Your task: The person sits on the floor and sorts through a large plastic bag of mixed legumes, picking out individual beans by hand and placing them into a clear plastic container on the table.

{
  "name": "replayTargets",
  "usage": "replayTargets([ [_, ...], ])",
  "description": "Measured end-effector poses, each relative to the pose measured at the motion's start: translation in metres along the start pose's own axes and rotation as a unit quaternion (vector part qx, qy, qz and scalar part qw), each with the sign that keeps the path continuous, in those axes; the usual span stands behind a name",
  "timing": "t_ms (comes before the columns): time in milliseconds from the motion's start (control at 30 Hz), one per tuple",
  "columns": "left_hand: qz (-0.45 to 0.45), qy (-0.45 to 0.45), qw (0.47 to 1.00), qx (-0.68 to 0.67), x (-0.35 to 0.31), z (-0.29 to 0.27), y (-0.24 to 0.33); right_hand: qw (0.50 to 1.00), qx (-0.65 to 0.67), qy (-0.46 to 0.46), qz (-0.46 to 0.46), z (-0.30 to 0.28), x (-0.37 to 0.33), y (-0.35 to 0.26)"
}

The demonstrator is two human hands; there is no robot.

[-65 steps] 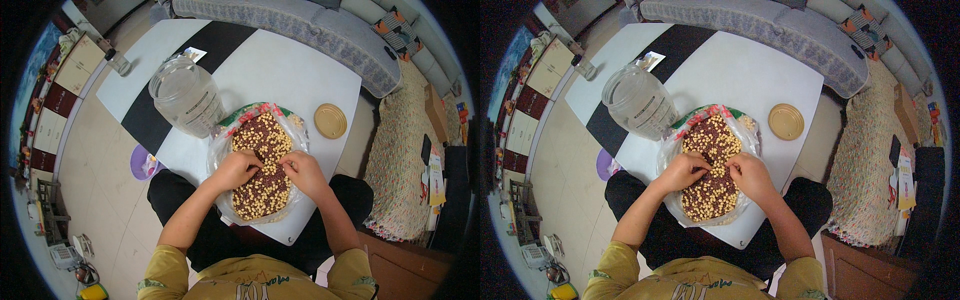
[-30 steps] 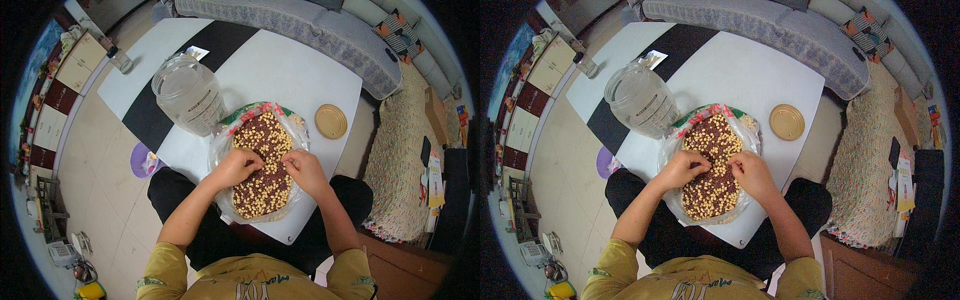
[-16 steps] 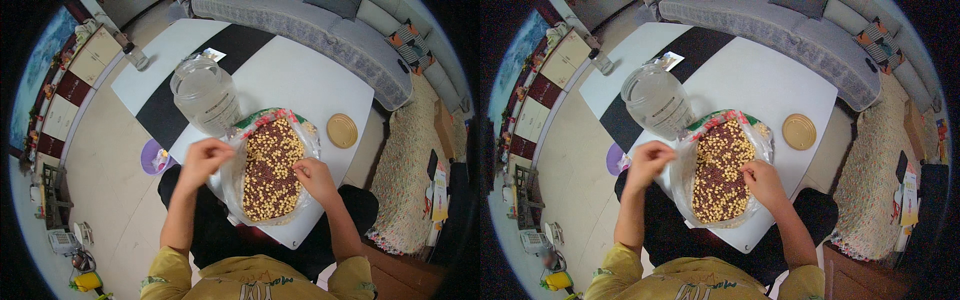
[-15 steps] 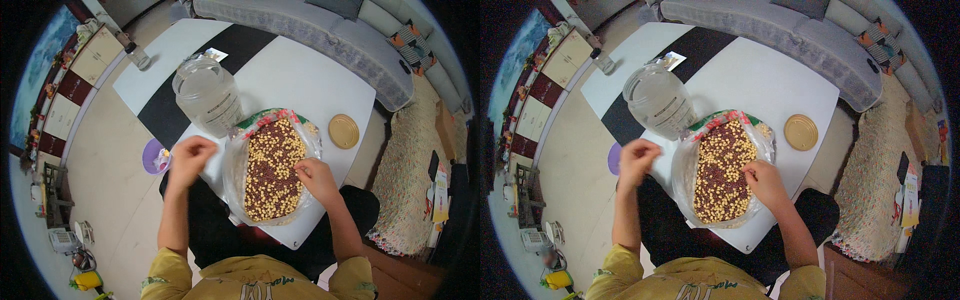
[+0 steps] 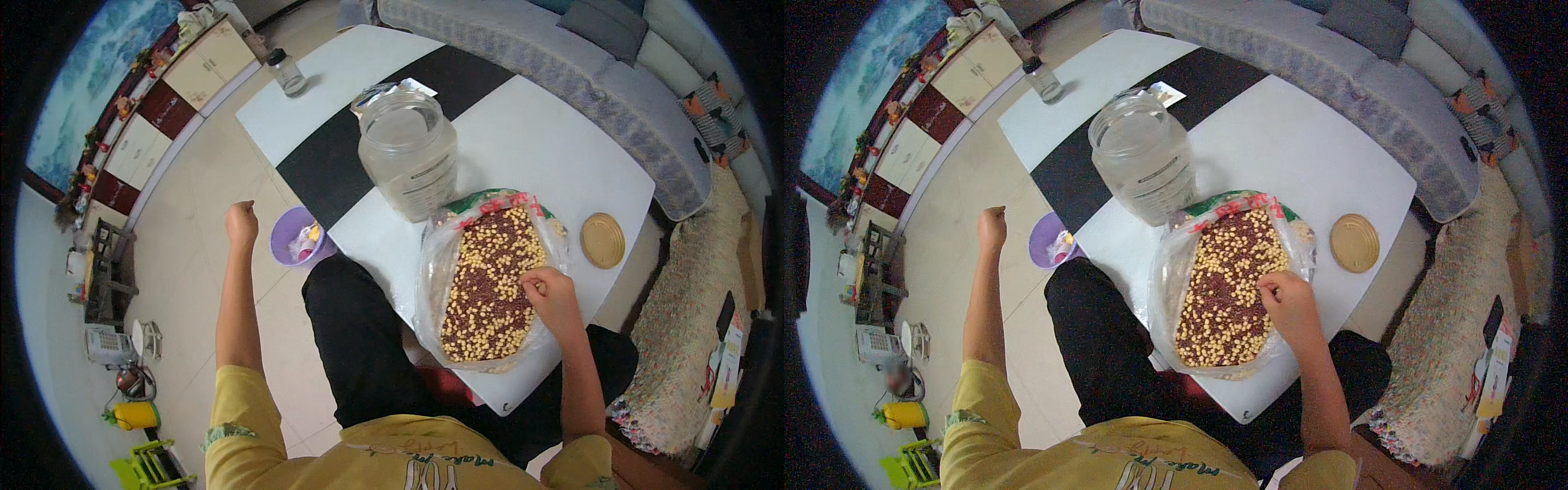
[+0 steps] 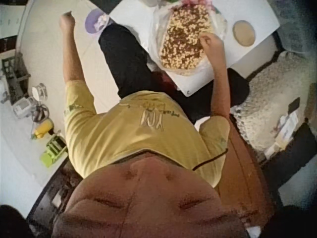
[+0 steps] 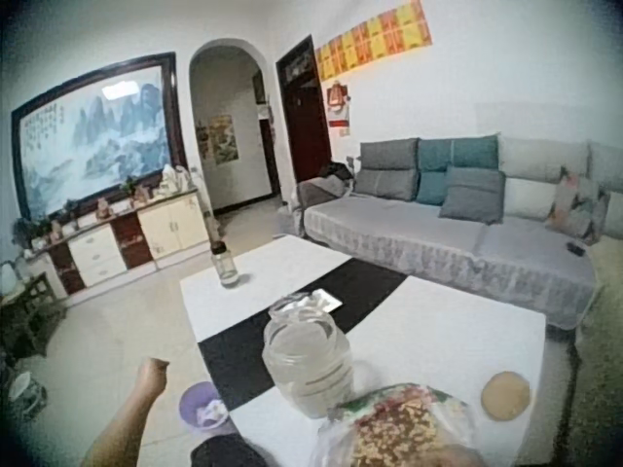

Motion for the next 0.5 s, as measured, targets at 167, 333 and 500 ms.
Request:
replayTargets([
  [167,-0.005,-0.081,0.973,-0.217,-0.030,-0.051,0.140,1.000,-0.015,-0.011,0.013,-0.004,0.003,0.001],
  [333,0.213,-0.341,0.854,-0.331,-0.100,-0.050,0.298,1.000,-0.017,-0.018,0.015,-0.005,0.001,0.006],
  [500,0.406,-0.396,0.775,-0.280,-0.130,-0.020,0.392,0.999,-0.026,-0.019,0.023,-0.005,-0.003,0.009],
])
Point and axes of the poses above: each hand's wrist, its own x-axis towards the middle knuckle, its own z-axis out of the palm, y = z × x, the point moved 6 cm from there along x, towards the middle knuckle, and after that the axes turned 3 degrees about -y, right-handed, at the moved point
